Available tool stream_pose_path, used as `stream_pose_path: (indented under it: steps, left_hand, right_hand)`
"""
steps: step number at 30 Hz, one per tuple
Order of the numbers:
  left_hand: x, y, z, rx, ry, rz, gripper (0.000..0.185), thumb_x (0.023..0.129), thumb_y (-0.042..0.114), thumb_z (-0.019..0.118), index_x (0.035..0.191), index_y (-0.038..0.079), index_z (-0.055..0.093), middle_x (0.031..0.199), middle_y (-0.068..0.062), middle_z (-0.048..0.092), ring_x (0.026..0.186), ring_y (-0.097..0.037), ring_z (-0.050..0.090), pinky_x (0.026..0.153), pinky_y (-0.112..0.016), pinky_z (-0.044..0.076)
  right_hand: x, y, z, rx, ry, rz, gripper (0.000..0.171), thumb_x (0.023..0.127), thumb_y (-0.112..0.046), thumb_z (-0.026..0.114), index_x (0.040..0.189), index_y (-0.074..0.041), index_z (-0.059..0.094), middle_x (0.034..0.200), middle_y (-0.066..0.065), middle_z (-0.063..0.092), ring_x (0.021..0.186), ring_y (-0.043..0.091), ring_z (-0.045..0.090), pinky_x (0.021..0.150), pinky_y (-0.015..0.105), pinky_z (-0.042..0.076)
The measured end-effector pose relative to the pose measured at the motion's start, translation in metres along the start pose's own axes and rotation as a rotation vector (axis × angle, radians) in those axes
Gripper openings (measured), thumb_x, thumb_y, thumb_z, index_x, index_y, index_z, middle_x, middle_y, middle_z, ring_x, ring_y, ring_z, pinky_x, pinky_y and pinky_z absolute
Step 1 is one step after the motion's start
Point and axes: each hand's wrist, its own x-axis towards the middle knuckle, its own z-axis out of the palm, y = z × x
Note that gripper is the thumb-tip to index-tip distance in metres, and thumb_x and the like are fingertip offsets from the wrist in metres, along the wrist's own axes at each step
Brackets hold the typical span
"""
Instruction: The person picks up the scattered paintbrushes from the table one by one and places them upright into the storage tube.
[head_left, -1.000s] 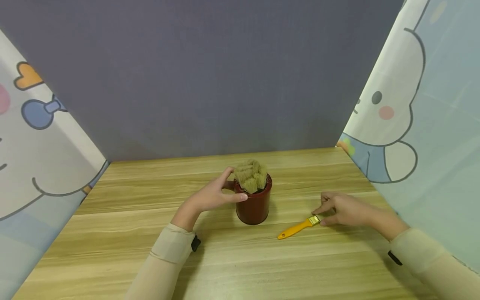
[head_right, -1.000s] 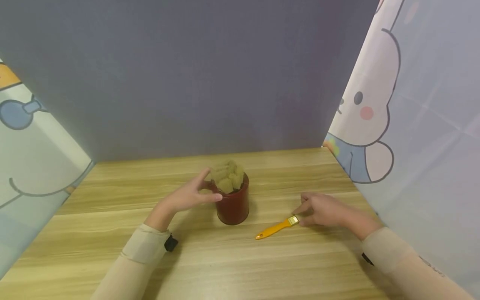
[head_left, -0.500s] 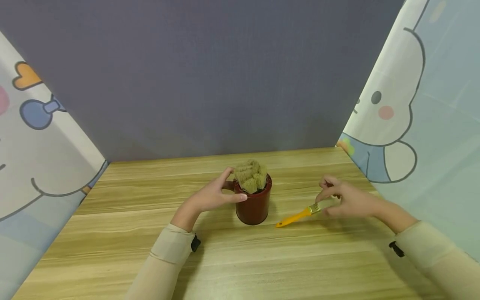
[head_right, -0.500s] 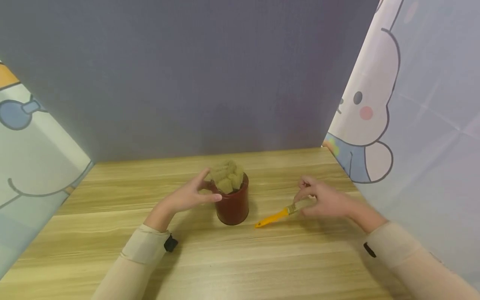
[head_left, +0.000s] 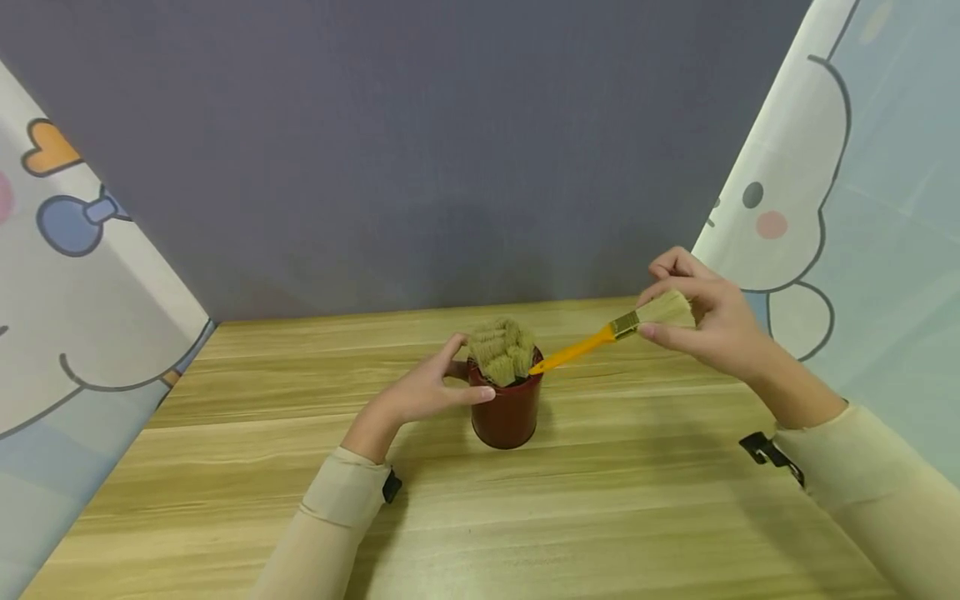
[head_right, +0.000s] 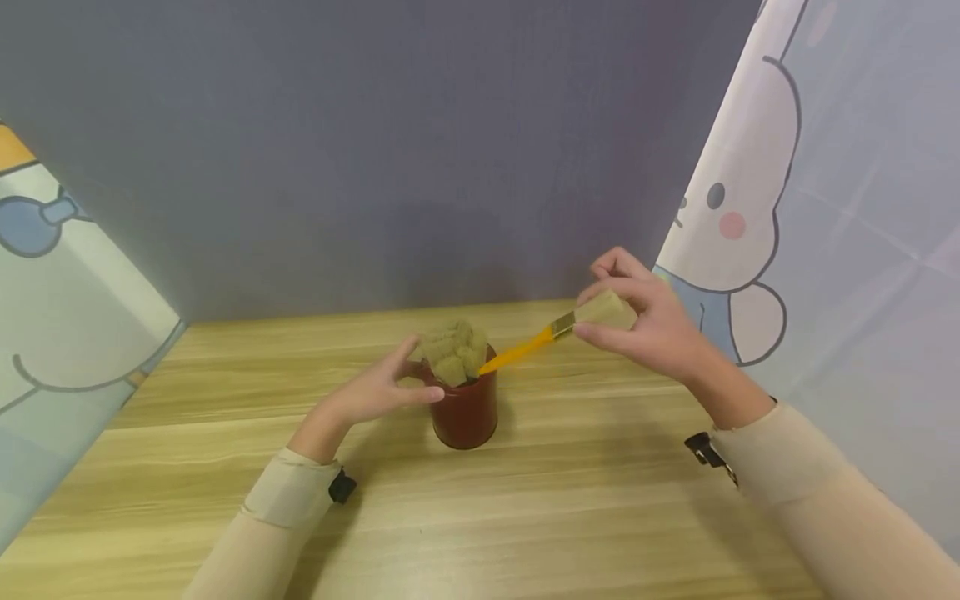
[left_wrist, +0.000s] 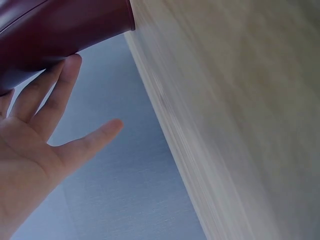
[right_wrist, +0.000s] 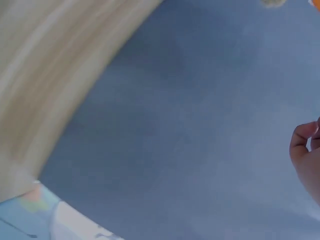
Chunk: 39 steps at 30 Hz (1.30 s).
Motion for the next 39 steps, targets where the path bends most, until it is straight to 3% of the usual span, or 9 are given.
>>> stream_pose_path:
  steps: [4, 10, 13, 19, 24, 28, 33, 39]
  left_hand:
    - [0.000, 0.001, 0.001, -0.010, -0.007, 0.000, 0.109, 0.087, 0.065, 0.081, 0.169, 0.030, 0.018, 0.149, -0.009, 0.063, 0.148, -0.033, 0.053, 0.121, -0.061, 0.041]
    - [0.000, 0.003, 0.001, -0.003, -0.004, 0.014, 0.102, 0.088, 0.063, 0.081, 0.166, 0.031, 0.023, 0.144, -0.007, 0.066, 0.142, -0.031, 0.058, 0.118, -0.060, 0.044]
    - [0.000, 0.004, 0.001, -0.006, -0.005, 0.012, 0.100, 0.088, 0.062, 0.081, 0.165, 0.031, 0.025, 0.142, -0.007, 0.067, 0.141, -0.030, 0.058, 0.118, -0.060, 0.044]
    - [-0.001, 0.002, 0.001, -0.010, -0.012, 0.015, 0.099, 0.089, 0.063, 0.080, 0.164, 0.031, 0.025, 0.141, -0.006, 0.068, 0.142, -0.031, 0.058, 0.117, -0.060, 0.044]
    - [-0.003, -0.001, -0.001, -0.025, -0.010, -0.011, 0.101, 0.090, 0.062, 0.080, 0.166, 0.031, 0.021, 0.144, -0.009, 0.066, 0.143, -0.032, 0.057, 0.117, -0.061, 0.045]
    - [-0.004, -0.001, -0.001, -0.036, -0.007, -0.018, 0.106, 0.089, 0.064, 0.080, 0.168, 0.031, 0.018, 0.147, -0.009, 0.064, 0.146, -0.032, 0.055, 0.118, -0.062, 0.043]
    - [-0.004, 0.001, 0.000, -0.044, -0.016, -0.007, 0.105, 0.088, 0.064, 0.080, 0.168, 0.032, 0.019, 0.148, -0.009, 0.063, 0.143, -0.033, 0.057, 0.117, -0.061, 0.045]
    - [-0.002, 0.001, 0.000, -0.022, -0.007, 0.006, 0.104, 0.089, 0.064, 0.079, 0.167, 0.030, 0.020, 0.144, -0.009, 0.066, 0.140, -0.033, 0.060, 0.116, -0.060, 0.046]
  right_hand:
    - [0.007, -0.013, 0.008, -0.148, -0.032, 0.050, 0.032, 0.078, 0.011, 0.084, 0.097, -0.013, 0.078, 0.107, -0.003, 0.040, 0.108, 0.010, 0.043, 0.087, 0.019, 0.035]
    - [0.019, -0.022, 0.021, -0.324, -0.083, 0.067, 0.024, 0.079, -0.006, 0.091, 0.095, -0.020, 0.080, 0.105, -0.005, 0.040, 0.091, 0.008, 0.041, 0.075, 0.024, 0.034]
    - [0.028, -0.028, 0.029, -0.366, -0.119, 0.088, 0.019, 0.084, -0.012, 0.090, 0.087, -0.020, 0.073, 0.105, -0.006, 0.038, 0.086, 0.009, 0.039, 0.072, 0.025, 0.034]
    - [0.043, -0.045, 0.047, -0.440, -0.156, 0.142, 0.050, 0.089, -0.018, 0.087, 0.072, -0.019, 0.040, 0.103, -0.001, 0.037, 0.078, 0.012, 0.036, 0.067, 0.028, 0.033]
    - [0.054, -0.054, 0.063, -0.500, -0.212, 0.197, 0.045, 0.092, -0.025, 0.084, 0.075, -0.017, 0.043, 0.106, 0.002, 0.038, 0.073, 0.015, 0.036, 0.065, 0.030, 0.033]
    - [0.053, -0.052, 0.075, -0.563, -0.244, 0.139, 0.035, 0.091, -0.027, 0.085, 0.080, -0.013, 0.055, 0.105, 0.003, 0.040, 0.068, 0.013, 0.037, 0.063, 0.029, 0.035]
    - [0.039, -0.042, 0.089, -0.654, -0.253, 0.041, 0.037, 0.087, -0.029, 0.088, 0.080, -0.011, 0.056, 0.100, 0.003, 0.041, 0.061, 0.010, 0.034, 0.059, 0.025, 0.034]
    - [0.022, -0.036, 0.102, -0.714, -0.209, -0.015, 0.025, 0.084, -0.025, 0.087, 0.084, -0.009, 0.067, 0.100, 0.004, 0.048, 0.065, 0.016, 0.041, 0.063, 0.031, 0.040]
